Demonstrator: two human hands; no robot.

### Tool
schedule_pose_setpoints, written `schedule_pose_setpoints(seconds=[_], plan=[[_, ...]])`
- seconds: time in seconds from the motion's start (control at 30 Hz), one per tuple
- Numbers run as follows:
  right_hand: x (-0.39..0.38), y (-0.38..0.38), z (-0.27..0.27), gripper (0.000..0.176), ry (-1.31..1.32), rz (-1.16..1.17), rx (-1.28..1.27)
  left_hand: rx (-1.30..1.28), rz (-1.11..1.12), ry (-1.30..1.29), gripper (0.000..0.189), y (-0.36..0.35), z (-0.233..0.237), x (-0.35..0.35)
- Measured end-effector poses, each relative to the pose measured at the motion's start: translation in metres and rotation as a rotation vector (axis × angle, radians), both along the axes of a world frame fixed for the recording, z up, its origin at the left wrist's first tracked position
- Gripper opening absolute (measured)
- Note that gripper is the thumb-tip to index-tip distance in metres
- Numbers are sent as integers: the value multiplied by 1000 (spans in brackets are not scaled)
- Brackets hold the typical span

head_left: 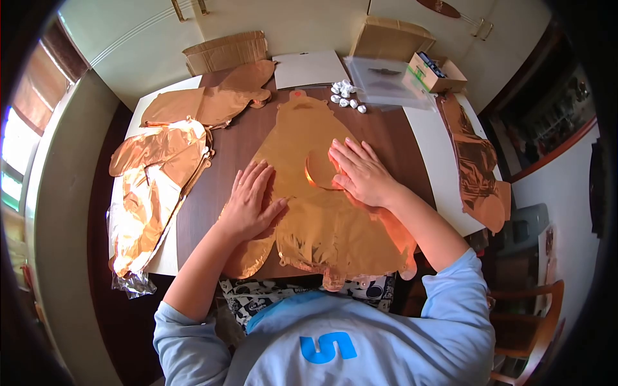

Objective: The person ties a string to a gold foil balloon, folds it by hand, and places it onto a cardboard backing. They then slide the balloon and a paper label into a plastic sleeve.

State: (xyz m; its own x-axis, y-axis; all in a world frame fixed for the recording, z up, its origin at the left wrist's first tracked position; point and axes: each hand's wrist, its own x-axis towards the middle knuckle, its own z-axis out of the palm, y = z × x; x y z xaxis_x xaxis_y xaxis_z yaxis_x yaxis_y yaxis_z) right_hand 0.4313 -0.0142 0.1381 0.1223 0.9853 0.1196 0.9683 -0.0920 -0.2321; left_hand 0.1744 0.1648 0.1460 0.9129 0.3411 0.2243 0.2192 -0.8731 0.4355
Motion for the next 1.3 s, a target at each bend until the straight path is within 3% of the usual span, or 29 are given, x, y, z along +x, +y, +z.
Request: schedule_pose_setpoints(seconds=[0.3, 0.53, 0.67, 0.7, 0.8, 0.87, 0.93, 1.07, 1.13, 1.2, 1.3], plan=[[-6, 15, -1, 59, 14, 65, -2, 129, 108, -8, 67, -13, 10, -17], [-5, 17, -3, 62, -54, 77, -11, 141, -352, -184, 54, -27, 33, 36], [-2, 10, -2, 63, 132, 38, 161, 59, -380, -164, 58, -26, 2, 46], [-5, 6, 3, 49, 92, 9, 379, 78, -375, -170, 59, -26, 4, 46], [-23, -41, 48, 26, 175, -100, 347, 84, -352, -125, 55, -28, 6, 44], [-52, -86, 75, 27, 61, -218, 312, 70, -356, -127, 55, -27, 5, 44], [-82, -133, 82, 32, 268, -363, 161, 52, -354, -130, 55, -25, 2, 44], [-126, -193, 39, 33, 662, -671, 31, 40, -326, -165, 53, -27, 4, 42], [-140, -206, 2, 34, 882, -749, 112, 105, -328, -184, 51, -31, 13, 40], [-148, -201, -18, 33, 1334, -865, 198, 222, -348, -191, 49, -36, 27, 37], [-156, -188, -32, 25, 1722, -888, 273, 259, -524, -161, 47, -41, 33, 42]])
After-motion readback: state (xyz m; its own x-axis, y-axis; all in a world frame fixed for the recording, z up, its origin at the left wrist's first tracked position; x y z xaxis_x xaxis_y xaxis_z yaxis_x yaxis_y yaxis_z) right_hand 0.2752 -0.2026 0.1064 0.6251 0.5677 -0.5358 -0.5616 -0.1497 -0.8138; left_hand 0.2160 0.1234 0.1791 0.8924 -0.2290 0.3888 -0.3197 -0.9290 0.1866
